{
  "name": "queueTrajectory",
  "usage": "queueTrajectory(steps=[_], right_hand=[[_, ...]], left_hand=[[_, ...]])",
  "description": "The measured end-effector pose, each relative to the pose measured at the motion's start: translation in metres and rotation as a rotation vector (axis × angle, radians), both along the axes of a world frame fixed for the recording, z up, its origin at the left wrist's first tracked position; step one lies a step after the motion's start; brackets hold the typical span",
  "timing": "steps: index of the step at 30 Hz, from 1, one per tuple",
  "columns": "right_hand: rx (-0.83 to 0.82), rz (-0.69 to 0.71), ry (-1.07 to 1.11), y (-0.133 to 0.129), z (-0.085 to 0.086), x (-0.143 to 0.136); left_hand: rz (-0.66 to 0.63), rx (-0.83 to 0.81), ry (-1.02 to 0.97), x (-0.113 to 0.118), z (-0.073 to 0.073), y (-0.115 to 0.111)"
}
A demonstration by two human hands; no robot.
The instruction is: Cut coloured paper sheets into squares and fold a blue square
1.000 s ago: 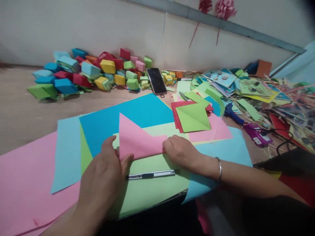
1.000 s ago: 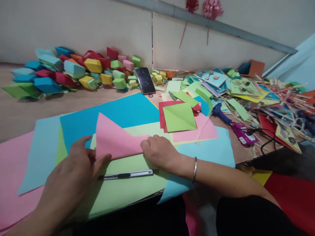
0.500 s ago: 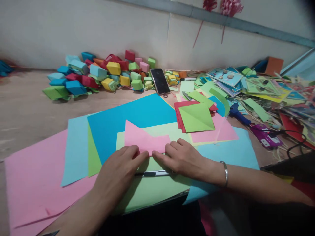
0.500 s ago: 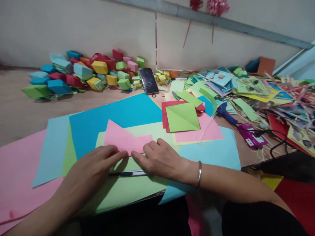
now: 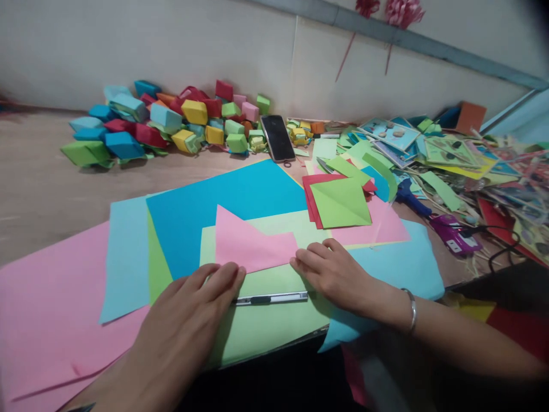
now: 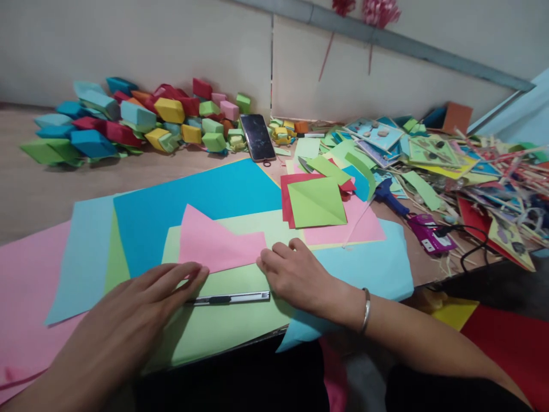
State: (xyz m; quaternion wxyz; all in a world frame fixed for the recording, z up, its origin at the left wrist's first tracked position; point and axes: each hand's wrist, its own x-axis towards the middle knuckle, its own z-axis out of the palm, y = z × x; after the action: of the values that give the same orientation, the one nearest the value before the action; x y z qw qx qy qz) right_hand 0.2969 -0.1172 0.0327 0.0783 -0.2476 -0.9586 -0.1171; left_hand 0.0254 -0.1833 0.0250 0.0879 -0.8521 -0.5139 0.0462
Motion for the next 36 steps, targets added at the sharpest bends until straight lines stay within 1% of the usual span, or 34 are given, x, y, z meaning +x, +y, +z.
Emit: queueTrajectory(steps=[3, 5, 8, 11, 13, 14, 17, 19, 20, 22, 24, 26, 27, 29, 32, 34, 36], right_hand=[[0.008, -0.004, 0.031, -0.002, -0.003, 0.003], [-0.007, -0.019, 0.032, -0.002, -0.003, 0.002], [-0.025, -0.033, 0.025, 0.000, -0.001, 0.001], [-0.020, -0.003, 0.026, 0.003, 0.001, 0.001], [-0.022, 0.004, 0.031, 0.004, 0.001, 0.001], [-0.023, 0.005, 0.036, 0.004, 0.001, 0.001], [-0.024, 0.020, 0.043, 0.002, -0.002, 0.000], [-0.004, 0.039, 0.040, 0.001, -0.003, -0.002], [0.012, 0.045, 0.036, 0.000, -0.003, -0.002], [0.048, 0.063, 0.031, -0.002, -0.002, -0.002], [0.055, 0.076, 0.022, -0.004, 0.002, -0.001], [0.053, 0.052, 0.044, -0.009, 0.006, -0.001], [0.050, 0.025, 0.067, -0.012, 0.008, -0.003], [0.012, -0.023, 0.130, -0.020, 0.008, -0.007], [-0.105, -0.007, 0.171, -0.032, 0.004, -0.017], [-0.134, 0.018, 0.169, -0.037, 0.003, -0.019], [-0.127, 0.022, 0.177, -0.037, 0.008, -0.012]], left_hand=[[-0.028, 0.111, -0.038, -0.012, -0.008, -0.008], [-0.041, 0.159, -0.066, -0.017, -0.010, -0.012], [-0.023, 0.170, -0.111, -0.023, -0.012, -0.018], [0.033, 0.136, -0.158, -0.030, -0.013, -0.020], [0.054, 0.110, -0.182, -0.039, -0.011, -0.019], [0.038, 0.102, -0.191, -0.044, -0.009, -0.018], [-0.078, 0.137, -0.239, -0.053, 0.004, -0.013], [-0.097, 0.174, -0.330, -0.045, 0.013, -0.008], [-0.085, 0.200, -0.402, -0.037, 0.016, -0.005], [-0.129, 0.184, -0.502, -0.013, 0.016, 0.000], [-0.153, 0.149, -0.503, 0.012, 0.008, 0.006], [-0.097, 0.097, -0.443, 0.028, -0.004, 0.010], [-0.063, 0.066, -0.414, 0.031, -0.009, 0.011], [-0.024, -0.011, -0.375, 0.030, -0.017, 0.012], [-0.032, -0.094, -0.372, 0.017, -0.017, 0.012], [-0.042, -0.087, -0.380, 0.008, -0.014, 0.011], [-0.050, -0.062, -0.381, 0.001, -0.013, 0.009]])
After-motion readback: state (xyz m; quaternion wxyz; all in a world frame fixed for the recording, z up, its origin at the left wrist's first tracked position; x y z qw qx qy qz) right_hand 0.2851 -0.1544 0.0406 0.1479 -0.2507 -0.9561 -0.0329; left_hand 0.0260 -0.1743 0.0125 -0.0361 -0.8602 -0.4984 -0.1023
